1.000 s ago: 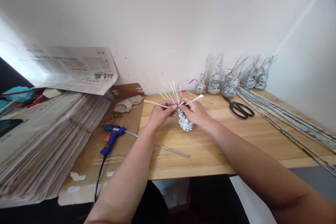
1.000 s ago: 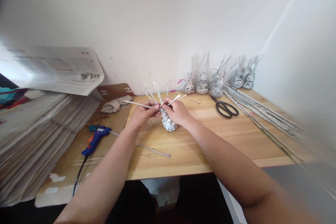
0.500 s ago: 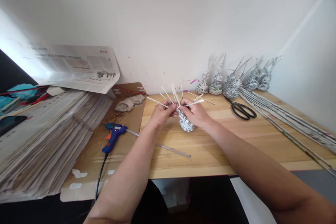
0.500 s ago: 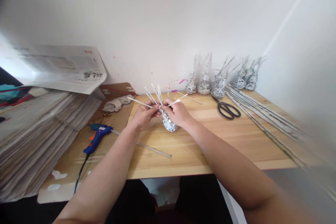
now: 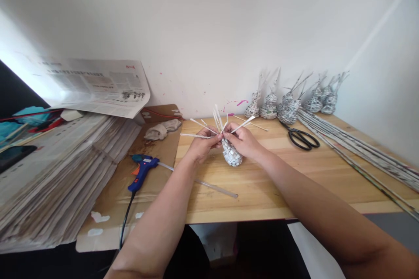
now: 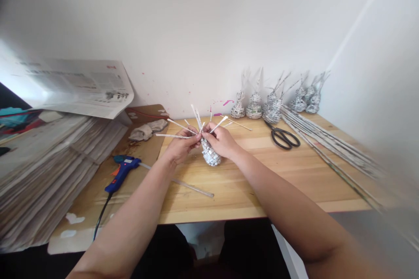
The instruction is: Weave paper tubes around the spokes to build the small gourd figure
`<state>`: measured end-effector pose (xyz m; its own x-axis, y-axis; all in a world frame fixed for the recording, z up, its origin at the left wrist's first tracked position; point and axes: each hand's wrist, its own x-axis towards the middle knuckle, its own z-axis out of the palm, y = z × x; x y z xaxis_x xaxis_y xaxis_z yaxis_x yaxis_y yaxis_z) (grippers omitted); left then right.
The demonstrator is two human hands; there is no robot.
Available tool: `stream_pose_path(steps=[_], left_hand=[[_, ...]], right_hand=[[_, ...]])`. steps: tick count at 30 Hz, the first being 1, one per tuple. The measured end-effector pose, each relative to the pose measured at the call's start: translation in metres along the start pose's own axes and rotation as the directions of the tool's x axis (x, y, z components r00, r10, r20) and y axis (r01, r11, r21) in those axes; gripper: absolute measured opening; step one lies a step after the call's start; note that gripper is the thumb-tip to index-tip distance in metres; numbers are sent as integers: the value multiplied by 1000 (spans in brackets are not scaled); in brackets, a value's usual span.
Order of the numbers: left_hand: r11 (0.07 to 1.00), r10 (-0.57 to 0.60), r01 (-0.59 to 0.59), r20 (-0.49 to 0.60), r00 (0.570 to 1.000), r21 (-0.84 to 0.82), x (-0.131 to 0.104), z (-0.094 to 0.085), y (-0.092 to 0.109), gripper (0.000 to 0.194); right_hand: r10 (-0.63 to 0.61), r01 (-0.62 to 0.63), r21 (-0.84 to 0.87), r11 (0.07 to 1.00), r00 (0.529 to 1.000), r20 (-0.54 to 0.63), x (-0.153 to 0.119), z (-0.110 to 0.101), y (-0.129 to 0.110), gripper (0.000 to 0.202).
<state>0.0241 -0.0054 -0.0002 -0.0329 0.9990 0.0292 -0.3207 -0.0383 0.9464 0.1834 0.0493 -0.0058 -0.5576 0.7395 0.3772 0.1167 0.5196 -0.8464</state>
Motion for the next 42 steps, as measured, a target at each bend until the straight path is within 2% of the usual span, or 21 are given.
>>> stream_pose_path(steps=[5, 11, 14, 18, 23, 26, 29, 32, 36, 42], left_hand=[[999, -30, 28, -71, 997, -28, 1, 2, -3, 39], [994, -97, 86, -201, 975, -61, 4, 8, -7, 29], [993, -110, 97, -233, 966, -64, 5, 9, -6, 29], [996, -80, 73, -187, 979, -43, 4, 5, -4, 26], [996, 49, -41, -93, 994, 85, 0, 2, -3, 33], [985, 90, -83, -42, 995, 151, -1, 2, -1, 37], [968, 123, -114, -26, 992, 222, -3, 6, 1, 38], [953, 146, -119, -79, 986, 280, -5, 10, 3, 40], [947, 164, -116, -138, 977, 301, -6, 13, 2, 38], [936, 158, -59, -264, 952, 346, -2, 13, -2, 23]], right_hand=[[4, -3, 106, 994, 1000, -13, 2, 2, 5, 11], [-31, 36, 114, 993, 999, -43, 3, 6, 8, 12], [-36, 39, 87, 995, 999, -39, 2, 7, 10, 12], [-23, 25, 56, 998, 999, -34, -1, 7, 10, 25], [-6, 11, 56, 998, 996, -90, -1, 4, 8, 42], [28, -21, 72, 997, 995, -95, 0, 2, 7, 43], [38, -35, 48, 998, 997, -67, 0, 2, 6, 37], [12, -12, 5, 1000, 1000, -14, -1, 1, 5, 34], [-7, 5, 39, 999, 999, 35, -2, 1, 2, 36], [70, -77, 100, 992, 995, 68, -3, 1, -2, 36]])
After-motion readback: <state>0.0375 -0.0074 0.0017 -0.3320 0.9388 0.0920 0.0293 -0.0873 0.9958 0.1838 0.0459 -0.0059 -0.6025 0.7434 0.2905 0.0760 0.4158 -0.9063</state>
